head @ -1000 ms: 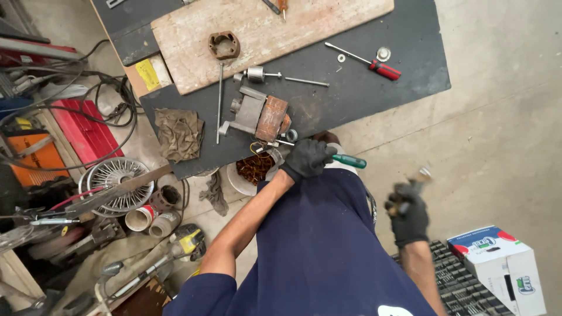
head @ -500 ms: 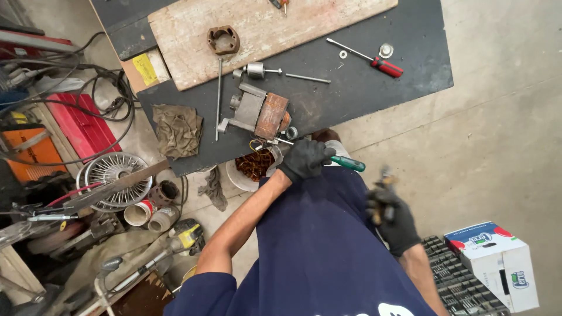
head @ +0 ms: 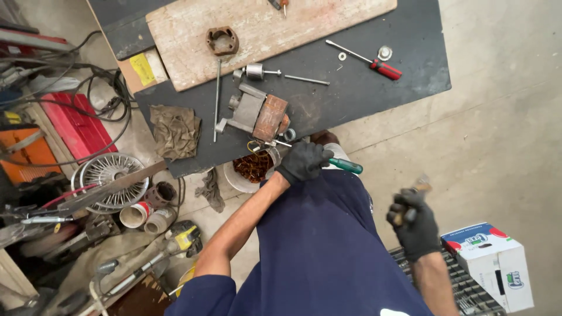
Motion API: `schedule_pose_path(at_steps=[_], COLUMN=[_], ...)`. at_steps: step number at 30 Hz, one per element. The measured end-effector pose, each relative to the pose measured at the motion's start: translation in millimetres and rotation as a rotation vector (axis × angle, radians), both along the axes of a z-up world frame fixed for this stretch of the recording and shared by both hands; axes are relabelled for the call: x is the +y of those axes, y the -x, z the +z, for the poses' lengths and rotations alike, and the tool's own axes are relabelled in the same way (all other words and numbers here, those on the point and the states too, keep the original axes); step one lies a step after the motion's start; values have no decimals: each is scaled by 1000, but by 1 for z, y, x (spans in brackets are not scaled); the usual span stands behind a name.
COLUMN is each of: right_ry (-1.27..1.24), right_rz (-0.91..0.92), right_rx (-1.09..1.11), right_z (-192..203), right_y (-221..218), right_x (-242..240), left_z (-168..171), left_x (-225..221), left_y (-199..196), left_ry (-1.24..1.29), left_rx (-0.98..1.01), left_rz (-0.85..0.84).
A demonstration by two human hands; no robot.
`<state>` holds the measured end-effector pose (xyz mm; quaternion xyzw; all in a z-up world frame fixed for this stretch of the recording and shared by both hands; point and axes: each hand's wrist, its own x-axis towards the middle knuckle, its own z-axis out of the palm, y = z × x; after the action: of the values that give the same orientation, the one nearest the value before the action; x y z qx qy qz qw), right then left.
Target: Disassemble an electric motor using hand tools on a repair bench
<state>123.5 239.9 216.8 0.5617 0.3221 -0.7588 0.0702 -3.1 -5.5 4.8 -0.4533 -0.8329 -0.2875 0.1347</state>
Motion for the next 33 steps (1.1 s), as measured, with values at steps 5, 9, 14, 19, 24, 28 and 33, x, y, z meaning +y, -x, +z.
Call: schedule_pose_path(at_steps=[5,9,14,19,24,28,33], right_ry=[196,409,282,431,515,222,739], right_rz=[-71,48,40,-50,182,-29,69], right_rx=[-18,26,-107,-189,-188,-301,-157], right_z=[-16,31,-52,6,6,-52,-4], right_y=[15,37,-23,11,2,-26,21], right_x=[-29,-42,24,-36,-15,12,-38], left_z=[-7,-9,-8,2,32,32,36], left_x=[-2,-5,-10,-12,-13,-17,-20], left_y=[-5,-2,-4,-6,1,-3,7], left_ry=[10,-2,-15,-30,114,218,45], left_rx=[-26,-72,-42,-112,-165,-296,-207], left_rz=[-39,-43,-27,-94,-109,-186,-174])
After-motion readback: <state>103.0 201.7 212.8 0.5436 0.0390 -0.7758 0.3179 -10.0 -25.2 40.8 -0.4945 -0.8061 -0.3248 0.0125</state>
